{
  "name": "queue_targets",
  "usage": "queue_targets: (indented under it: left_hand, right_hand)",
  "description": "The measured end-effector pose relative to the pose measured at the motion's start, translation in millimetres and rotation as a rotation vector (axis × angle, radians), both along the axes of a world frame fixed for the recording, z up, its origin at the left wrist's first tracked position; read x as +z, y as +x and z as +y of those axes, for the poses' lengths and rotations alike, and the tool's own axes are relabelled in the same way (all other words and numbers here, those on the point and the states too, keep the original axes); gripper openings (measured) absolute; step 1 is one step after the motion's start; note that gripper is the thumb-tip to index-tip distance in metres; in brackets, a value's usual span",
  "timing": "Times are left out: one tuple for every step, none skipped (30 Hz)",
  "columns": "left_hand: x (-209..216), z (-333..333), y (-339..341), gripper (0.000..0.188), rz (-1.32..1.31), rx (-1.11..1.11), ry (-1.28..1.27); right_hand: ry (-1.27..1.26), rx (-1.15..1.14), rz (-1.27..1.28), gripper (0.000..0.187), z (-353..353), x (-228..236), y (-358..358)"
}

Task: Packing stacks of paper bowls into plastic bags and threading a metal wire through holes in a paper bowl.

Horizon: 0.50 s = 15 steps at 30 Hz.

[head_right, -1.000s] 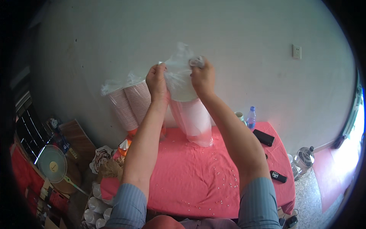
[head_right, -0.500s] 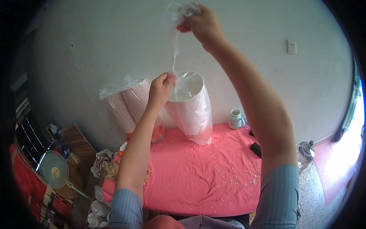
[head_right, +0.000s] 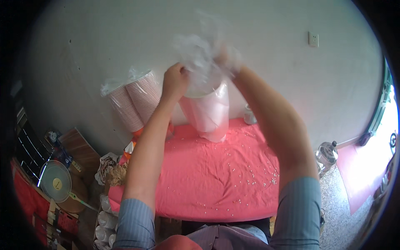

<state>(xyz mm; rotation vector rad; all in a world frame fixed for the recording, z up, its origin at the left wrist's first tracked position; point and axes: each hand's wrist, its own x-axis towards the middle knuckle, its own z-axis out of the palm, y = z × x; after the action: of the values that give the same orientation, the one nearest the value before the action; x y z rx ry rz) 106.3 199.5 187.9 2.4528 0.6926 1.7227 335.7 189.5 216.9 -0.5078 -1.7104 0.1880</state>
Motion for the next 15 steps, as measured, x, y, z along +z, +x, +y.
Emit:
queue_targets:
  left_hand:
    - [-6, 11, 1, 0.033, -0.017, -0.021, 0.059]
    - [-11, 16, -38, 0.036, -0.026, 0.058, -0.097]
    - [-11, 16, -48, 0.037, -0.029, 0.078, -0.109]
    - [-10, 18, -51, 0.039, -0.031, 0.087, -0.122]
    - [-6, 17, -47, 0.038, -0.014, 0.128, -0.121]
    - [-5, 18, -43, 0.038, -0.011, 0.123, -0.133]
    - [-6, 21, -57, 0.038, -0.057, 0.184, -0.134]
    - [-5, 20, -63, 0.038, -0.105, 0.225, -0.128]
    - [0, 10, -24, 0.039, -0.198, 0.074, -0.122]
    - [-1, 13, -21, 0.039, -0.202, 0.073, -0.118]
    - [1, 18, -27, 0.038, -0.301, -0.027, -0.174]
    - [1, 20, -26, 0.038, -0.393, -0.137, -0.236]
    - [2, 18, -25, 0.038, -0.394, -0.136, -0.229]
    - [-1, 14, -28, 0.037, -0.374, -0.116, -0.186]
    - [-3, 6, -24, 0.036, -0.355, -0.109, -0.144]
  right_hand:
    - [0.257, -0.112, -0.181, 0.023, 12, 11, 18]
    - [-0.581, -0.164, 0.039, 0.023, -14, 39, -39]
    - [-0.662, -0.093, 0.073, 0.023, -29, 55, -45]
    - [-0.622, -0.031, 0.015, 0.027, -37, 64, -31]
    - [-0.585, 0.019, 0.113, 0.027, -43, 74, -17]
    - [-0.477, 0.163, 0.354, 0.014, -50, 80, -13]
    - [-0.371, 0.151, 0.542, 0.011, -67, 80, -40]
    - [-0.253, 0.115, 0.73, 0.007, -90, 77, -61]
    - [-0.046, 0.031, 0.445, 0.04, -67, 54, 13]
    - [-0.189, -0.092, 0.353, 0.049, -52, 20, 13]
    - [-0.323, -0.206, 0.252, 0.059, -46, -10, 1]
    - [-0.532, -0.312, 0.206, 0.071, -37, -45, -12]
    - [-0.685, -0.338, 0.126, 0.078, -36, -73, -27]
    - [-0.763, -0.22, 0.064, 0.077, -41, -89, -48]
    - [-0.759, -0.292, 0.246, 0.066, -40, -97, -58]
